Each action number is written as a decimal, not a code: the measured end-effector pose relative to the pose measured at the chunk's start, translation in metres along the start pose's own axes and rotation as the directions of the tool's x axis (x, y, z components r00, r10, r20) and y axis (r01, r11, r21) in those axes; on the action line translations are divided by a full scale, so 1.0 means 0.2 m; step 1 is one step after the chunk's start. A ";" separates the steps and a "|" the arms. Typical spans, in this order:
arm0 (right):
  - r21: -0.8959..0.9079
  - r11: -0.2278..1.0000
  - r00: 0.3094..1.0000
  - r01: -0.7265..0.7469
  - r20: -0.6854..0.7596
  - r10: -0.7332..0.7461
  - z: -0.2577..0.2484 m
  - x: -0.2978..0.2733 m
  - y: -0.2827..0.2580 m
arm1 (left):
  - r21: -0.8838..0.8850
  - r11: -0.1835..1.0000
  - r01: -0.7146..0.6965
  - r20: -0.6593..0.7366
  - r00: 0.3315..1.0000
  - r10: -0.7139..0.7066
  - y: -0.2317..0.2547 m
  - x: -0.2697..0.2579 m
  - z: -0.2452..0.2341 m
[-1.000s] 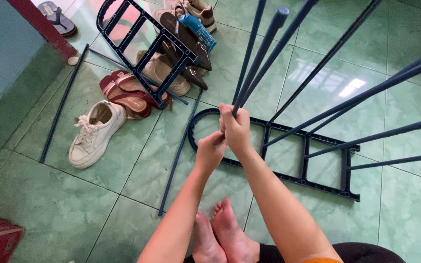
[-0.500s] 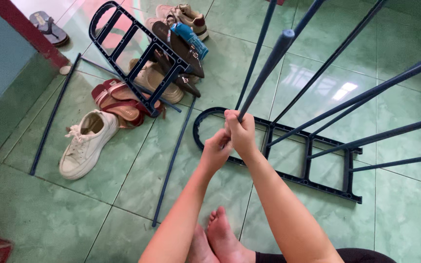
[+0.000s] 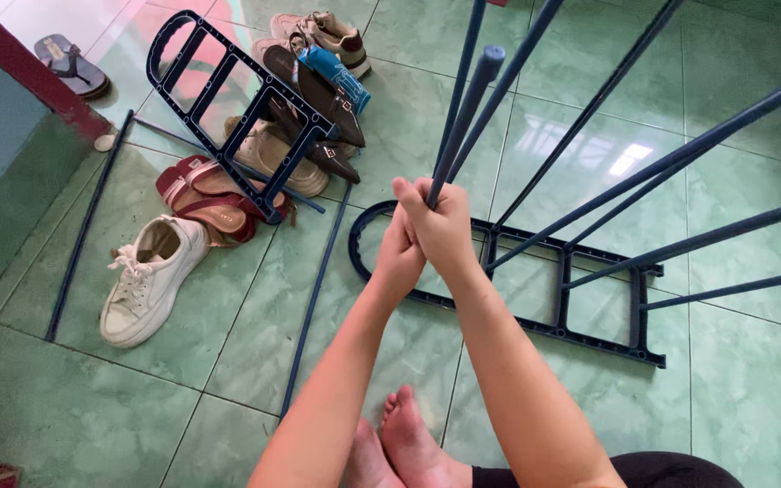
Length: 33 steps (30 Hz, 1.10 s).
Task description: The person assembles a blue plastic rack by inserting thin blue poles into the base and connecting them to middle support pieces by hand.
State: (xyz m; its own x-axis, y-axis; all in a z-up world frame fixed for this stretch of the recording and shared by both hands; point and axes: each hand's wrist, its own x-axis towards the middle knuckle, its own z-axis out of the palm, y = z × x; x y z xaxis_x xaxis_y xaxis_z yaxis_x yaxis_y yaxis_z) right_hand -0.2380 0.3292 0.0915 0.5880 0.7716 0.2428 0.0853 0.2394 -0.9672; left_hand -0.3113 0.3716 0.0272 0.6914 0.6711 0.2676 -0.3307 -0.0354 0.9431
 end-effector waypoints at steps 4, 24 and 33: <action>0.042 0.999 1.000 -0.010 -0.002 0.010 -0.07 0.05 0.11 | -0.087 0.992 -0.090 -0.016 0.996 0.089 -0.09 0.04 0.05; 0.161 0.987 1.000 -0.012 0.004 0.012 -0.09 -0.09 0.04 | -0.079 0.994 -0.070 -0.014 0.998 0.069 -0.10 -0.12 0.12; 0.097 0.995 0.999 0.022 -0.047 -0.017 -0.16 -0.12 0.11 | 0.073 0.976 -0.205 0.015 0.979 0.204 -0.10 -0.18 0.18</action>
State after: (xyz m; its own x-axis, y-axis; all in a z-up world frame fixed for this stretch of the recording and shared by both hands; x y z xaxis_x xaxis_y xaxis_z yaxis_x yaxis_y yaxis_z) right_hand -0.2248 0.2968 0.0616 0.6234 0.7390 0.2556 0.0194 0.3121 -0.9498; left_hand -0.3069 0.3214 0.0066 0.6189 0.6386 0.4574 -0.4173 -0.2260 0.8802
